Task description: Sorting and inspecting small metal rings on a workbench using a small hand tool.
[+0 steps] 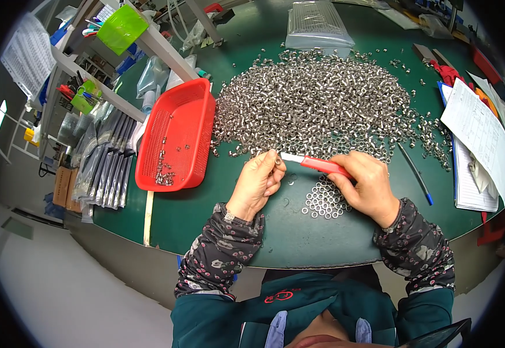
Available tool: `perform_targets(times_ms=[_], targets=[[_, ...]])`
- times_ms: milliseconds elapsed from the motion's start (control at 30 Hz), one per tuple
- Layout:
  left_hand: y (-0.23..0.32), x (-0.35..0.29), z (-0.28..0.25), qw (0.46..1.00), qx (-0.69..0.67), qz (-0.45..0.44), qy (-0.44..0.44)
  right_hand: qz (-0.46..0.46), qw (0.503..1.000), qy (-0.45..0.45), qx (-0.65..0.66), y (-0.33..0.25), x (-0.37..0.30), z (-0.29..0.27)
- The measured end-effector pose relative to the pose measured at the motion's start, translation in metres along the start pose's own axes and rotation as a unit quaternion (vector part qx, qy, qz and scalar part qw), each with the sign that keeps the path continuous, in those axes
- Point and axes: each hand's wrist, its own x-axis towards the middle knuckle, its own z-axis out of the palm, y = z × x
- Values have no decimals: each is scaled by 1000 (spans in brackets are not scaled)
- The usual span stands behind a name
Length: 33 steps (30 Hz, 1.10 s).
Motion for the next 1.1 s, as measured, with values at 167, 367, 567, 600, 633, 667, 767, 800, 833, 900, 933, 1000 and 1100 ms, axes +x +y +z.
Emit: perform_targets(times_ms=[167,367,567,600,633,667,767,800,833,900,933,1000,1100], targets=[[2,0,0,999,-36,-25,11,34,999,23,21,5,0,1],[5,-1,5,999,-40,21,27,28,999,9,29,3,0,1],[4,1,2,996,-78,37,-2,28,999,9,30,3,0,0],[4,1,2,996,-78,38,-2,28,999,6,31,3,0,1],[5,0,2,996,-75,42,-7,29,999,3,31,2,0,1],[4,0,2,996,-74,45,-14,29,999,3,30,3,0,1],[-1,3,-2,995,-76,62,-20,37,999,-6,30,3,-1,1],[-1,3,-2,995,-76,62,-20,39,999,-8,36,2,-1,0],[-1,3,-2,995,-80,57,-18,42,998,-11,41,2,-1,0],[-1,3,-2,995,-85,52,-15,43,998,-14,41,2,-1,0],[-1,3,-2,995,-88,51,-18,43,998,-17,40,2,-1,0],[-1,3,-2,994,-91,48,-22,45,998,-19,45,2,-2,1],[-1,3,-3,995,-89,49,-23,46,997,-21,53,3,-2,2]])
